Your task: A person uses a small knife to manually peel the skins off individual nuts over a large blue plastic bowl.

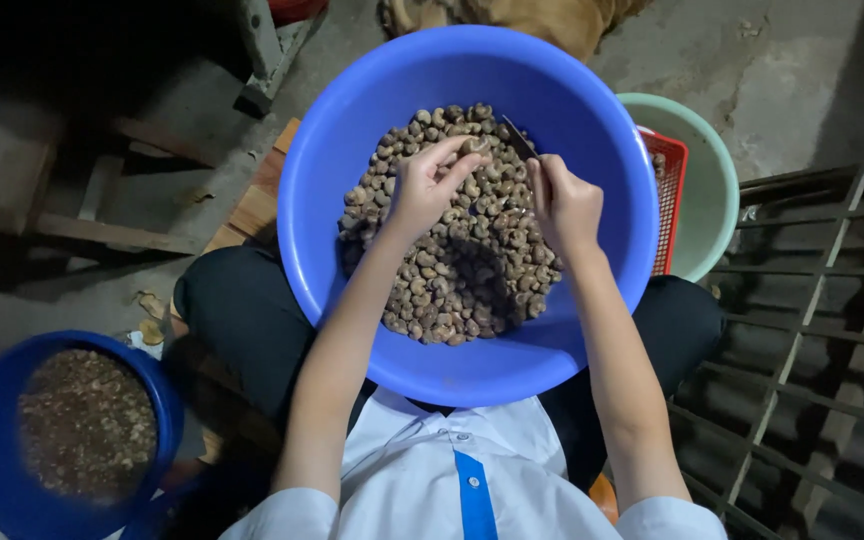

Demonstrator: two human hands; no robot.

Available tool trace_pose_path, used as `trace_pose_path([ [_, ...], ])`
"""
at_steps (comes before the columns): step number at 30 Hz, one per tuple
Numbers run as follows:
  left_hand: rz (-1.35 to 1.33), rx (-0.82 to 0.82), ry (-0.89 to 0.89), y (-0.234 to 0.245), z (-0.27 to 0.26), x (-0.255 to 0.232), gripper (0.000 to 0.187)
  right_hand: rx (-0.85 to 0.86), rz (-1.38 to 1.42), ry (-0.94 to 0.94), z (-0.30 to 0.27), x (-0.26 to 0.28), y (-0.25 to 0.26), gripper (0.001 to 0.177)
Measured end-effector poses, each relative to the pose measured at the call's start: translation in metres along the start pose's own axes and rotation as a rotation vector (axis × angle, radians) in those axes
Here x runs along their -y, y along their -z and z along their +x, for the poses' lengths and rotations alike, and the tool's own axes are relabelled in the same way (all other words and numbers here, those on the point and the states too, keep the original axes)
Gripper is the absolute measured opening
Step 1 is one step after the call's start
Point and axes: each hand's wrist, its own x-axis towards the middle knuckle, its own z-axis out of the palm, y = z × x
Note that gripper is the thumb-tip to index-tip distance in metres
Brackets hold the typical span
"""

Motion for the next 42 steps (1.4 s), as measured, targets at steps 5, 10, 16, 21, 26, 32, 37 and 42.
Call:
trace_pose_path([
  [5, 0.320, 0.064, -0.200, -0.009, -0.005, 0.010, 0.021, 0.046, 0.887, -0.501, -0.005, 0.016, -0.021, 0.012],
  [10, 0.303, 0.055, -0.186, -0.021, -0.010, 0.010, 0.025, 0.127, 1.329, -0.732, -0.005, 0.019, -0.021, 0.016],
  [16, -0.283, 0.083, 0.177, -0.029, -0.010, 0.018, 0.026, 0.125, 1.537, -0.776, 0.004, 0.023, -0.011, 0.020],
  [21, -0.412, 0.148, 0.342, -0.030, -0.015, 0.035, 0.030, 0.104, 1.360, -0.737, 0.002, 0.017, -0.015, 0.008],
  [26, -0.388, 0.070, 0.348, -0.021, -0.009, 0.027, 0.032, -0.037, 0.363, -0.146, -0.001, 0.009, -0.008, 0.008],
  [32, -0.214, 0.112, 0.295, -0.006, -0.001, 0.010, 0.027, -0.047, -0.058, 0.118, -0.004, -0.003, -0.008, 0.005],
  [37, -0.156, 0.111, 0.222, -0.004, -0.001, 0.008, 0.024, -0.020, -0.054, 0.157, -0.006, -0.008, -0.009, 0.009],
  [42, 0.193, 0.099, -0.058, -0.015, -0.009, 0.024, 0.023, 0.054, 0.871, -0.484, -0.008, 0.005, -0.017, 0.007],
])
